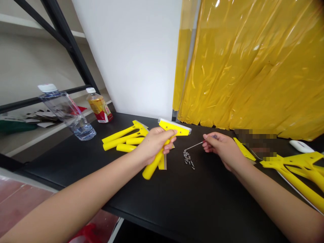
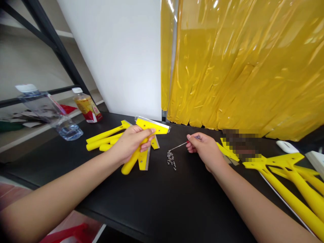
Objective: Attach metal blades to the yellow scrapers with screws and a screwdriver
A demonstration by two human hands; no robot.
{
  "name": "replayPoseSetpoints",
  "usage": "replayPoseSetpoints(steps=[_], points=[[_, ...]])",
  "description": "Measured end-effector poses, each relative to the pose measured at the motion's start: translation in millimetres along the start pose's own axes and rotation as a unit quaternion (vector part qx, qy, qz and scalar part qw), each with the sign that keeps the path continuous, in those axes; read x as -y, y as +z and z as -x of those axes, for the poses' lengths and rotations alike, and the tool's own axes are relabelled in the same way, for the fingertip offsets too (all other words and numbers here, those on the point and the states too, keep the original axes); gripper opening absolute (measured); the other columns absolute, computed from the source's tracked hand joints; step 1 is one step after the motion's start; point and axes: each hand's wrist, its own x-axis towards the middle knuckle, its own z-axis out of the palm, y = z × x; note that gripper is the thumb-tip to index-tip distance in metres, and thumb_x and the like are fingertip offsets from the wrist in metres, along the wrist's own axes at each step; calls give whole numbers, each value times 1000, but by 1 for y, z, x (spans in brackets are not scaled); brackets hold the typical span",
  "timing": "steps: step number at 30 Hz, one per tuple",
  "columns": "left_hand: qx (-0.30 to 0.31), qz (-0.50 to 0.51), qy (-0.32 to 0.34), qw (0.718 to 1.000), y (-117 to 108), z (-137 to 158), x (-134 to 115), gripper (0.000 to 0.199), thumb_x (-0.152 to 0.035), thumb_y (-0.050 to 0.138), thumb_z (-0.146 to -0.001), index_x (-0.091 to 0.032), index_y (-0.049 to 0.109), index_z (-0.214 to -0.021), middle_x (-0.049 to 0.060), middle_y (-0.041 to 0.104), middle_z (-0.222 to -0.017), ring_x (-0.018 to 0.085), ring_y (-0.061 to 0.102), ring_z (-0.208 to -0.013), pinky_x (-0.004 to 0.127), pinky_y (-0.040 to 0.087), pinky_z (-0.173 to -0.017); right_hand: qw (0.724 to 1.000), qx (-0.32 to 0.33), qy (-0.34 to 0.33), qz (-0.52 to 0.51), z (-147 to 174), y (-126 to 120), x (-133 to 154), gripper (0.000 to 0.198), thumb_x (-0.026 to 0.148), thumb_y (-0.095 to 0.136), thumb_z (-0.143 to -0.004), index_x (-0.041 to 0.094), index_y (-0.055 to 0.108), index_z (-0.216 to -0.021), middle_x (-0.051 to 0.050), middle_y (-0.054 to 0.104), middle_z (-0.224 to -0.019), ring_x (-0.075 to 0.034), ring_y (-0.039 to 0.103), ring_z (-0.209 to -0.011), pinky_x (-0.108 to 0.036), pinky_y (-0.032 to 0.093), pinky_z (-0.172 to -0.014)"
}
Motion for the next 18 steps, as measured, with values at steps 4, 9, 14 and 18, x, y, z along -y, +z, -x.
replayPoseSetpoints(steps=[4,9,14,18], points=[[-16,-40,63,997,-3,1,-4,35,-33,61,-98,-20,51,-67,-6,42,-49,7,37,-44,24,30,-49,1000,4,4,-5,-1,0,-1,54,65,91,-64,19,68,-81,-3,72,-71,-14,64,-62,-26,56,-60],[-17,-37,34,999,2,2,1,35,-33,64,-96,-20,51,-66,-5,43,-50,7,38,-44,24,29,-48,1000,10,11,-4,-1,1,-3,51,62,91,-67,19,69,-82,-3,72,-72,-14,64,-63,-26,56,-60],[-20,-29,32,999,3,1,3,35,-33,63,-97,-20,53,-66,-5,42,-50,7,37,-45,25,29,-49,1000,13,5,-4,-2,1,-6,47,60,89,-73,19,70,-85,-3,73,-74,-13,65,-63,-25,56,-60],[-21,-21,29,999,2,-1,2,33,-31,63,-96,-20,52,-67,-5,43,-51,7,36,-45,25,29,-48,1000,10,-7,-3,-2,2,-6,46,59,88,-73,18,70,-84,-4,73,-73,-14,66,-64,-25,57,-61]])
